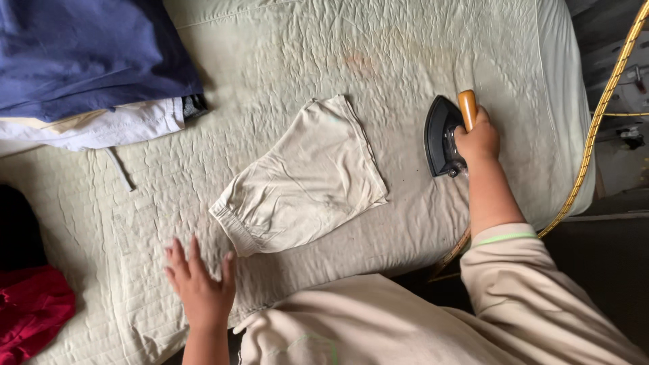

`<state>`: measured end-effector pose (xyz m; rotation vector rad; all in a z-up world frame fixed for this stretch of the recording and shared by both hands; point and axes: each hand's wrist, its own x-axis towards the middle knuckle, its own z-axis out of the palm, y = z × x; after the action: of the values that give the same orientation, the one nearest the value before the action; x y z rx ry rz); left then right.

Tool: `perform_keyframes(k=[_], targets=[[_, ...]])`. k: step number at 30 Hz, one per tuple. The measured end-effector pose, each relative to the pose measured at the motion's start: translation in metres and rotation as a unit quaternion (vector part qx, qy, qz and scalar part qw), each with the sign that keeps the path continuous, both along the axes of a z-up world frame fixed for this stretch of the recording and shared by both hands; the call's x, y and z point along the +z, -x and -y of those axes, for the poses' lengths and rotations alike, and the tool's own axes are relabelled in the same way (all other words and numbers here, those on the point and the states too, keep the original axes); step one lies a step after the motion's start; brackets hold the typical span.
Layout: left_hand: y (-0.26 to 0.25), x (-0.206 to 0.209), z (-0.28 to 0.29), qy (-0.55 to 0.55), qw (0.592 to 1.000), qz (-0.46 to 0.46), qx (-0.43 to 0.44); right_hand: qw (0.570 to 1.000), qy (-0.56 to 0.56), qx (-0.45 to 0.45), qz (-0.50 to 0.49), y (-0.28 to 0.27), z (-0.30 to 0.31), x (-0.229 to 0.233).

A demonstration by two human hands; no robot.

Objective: The person irons and folds various items of clothing, including tan shorts, blue shorts, white garments, and red shorts, on a padded surface using a handheld iron.

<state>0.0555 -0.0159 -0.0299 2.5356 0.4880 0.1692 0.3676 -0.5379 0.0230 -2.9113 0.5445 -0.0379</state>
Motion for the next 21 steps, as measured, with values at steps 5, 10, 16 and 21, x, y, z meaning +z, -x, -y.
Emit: perform_keyframes(k=[5,10,16,21], targets=[[0.047,-0.012,-0.001,-0.020,0.992,0.123,0.032,0.989,-0.109,-0.039,-0.095,0.005,-0.060,0.024],[0.044,0.016,0.018,0.006,0.979,0.202,0.007,0.942,-0.136,0.056,-0.303,0.081,-0.262,0.128],[0.009,0.081,0.034,0.098,0.944,0.315,0.011,0.821,-0.207,0.365,-0.388,0.139,-0.383,0.060],[0.019,0.079,0.022,0.105,0.947,0.303,0.031,0.878,-0.121,0.367,-0.282,0.114,-0.364,0.040]])
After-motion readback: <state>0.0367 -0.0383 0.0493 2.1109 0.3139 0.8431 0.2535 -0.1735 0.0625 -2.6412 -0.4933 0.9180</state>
